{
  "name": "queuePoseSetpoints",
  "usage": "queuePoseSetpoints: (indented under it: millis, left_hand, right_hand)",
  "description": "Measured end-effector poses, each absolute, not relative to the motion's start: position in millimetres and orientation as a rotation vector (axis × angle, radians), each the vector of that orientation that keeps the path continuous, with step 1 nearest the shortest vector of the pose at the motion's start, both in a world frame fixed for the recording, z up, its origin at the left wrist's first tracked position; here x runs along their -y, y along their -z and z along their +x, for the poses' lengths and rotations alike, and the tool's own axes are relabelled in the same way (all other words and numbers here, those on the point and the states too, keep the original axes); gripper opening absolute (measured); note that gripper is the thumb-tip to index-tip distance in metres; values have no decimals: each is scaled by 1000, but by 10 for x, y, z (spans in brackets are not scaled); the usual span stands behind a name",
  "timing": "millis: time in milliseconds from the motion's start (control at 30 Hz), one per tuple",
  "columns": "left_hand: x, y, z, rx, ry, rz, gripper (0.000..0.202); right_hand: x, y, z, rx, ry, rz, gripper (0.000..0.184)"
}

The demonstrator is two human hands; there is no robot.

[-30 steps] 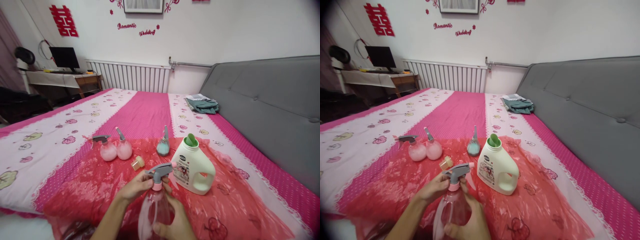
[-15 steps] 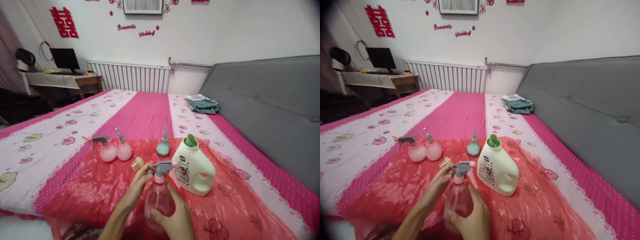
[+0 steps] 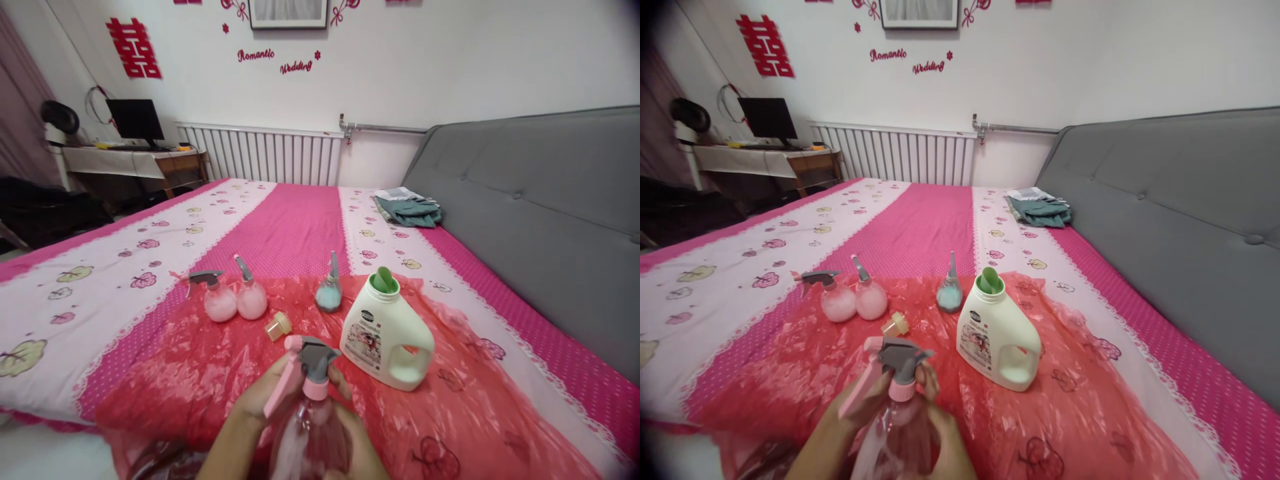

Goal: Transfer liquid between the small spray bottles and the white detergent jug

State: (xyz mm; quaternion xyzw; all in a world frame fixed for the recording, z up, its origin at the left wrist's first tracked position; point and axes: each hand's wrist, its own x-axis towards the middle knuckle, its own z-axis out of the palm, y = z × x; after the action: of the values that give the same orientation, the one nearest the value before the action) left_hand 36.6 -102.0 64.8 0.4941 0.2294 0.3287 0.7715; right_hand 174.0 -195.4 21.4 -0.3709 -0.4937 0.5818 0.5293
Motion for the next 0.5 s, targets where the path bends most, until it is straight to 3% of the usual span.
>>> queuePoseSetpoints:
  millis: [133,367,500]
  left_hand:
    - [996,-654,322,-718,-784,1084,63]
    - [974,-622,487,-640,-907,1228,67]
    - [1000,-600,545,-639,-877,1080,68]
  right_hand:
    - [1987,-200,1769,1091,-1200,-1059,95]
    - [1973,-196,1864,1062,-617,-1726,76]
    - [1997,-197,1839,1108,-901,-1419,81]
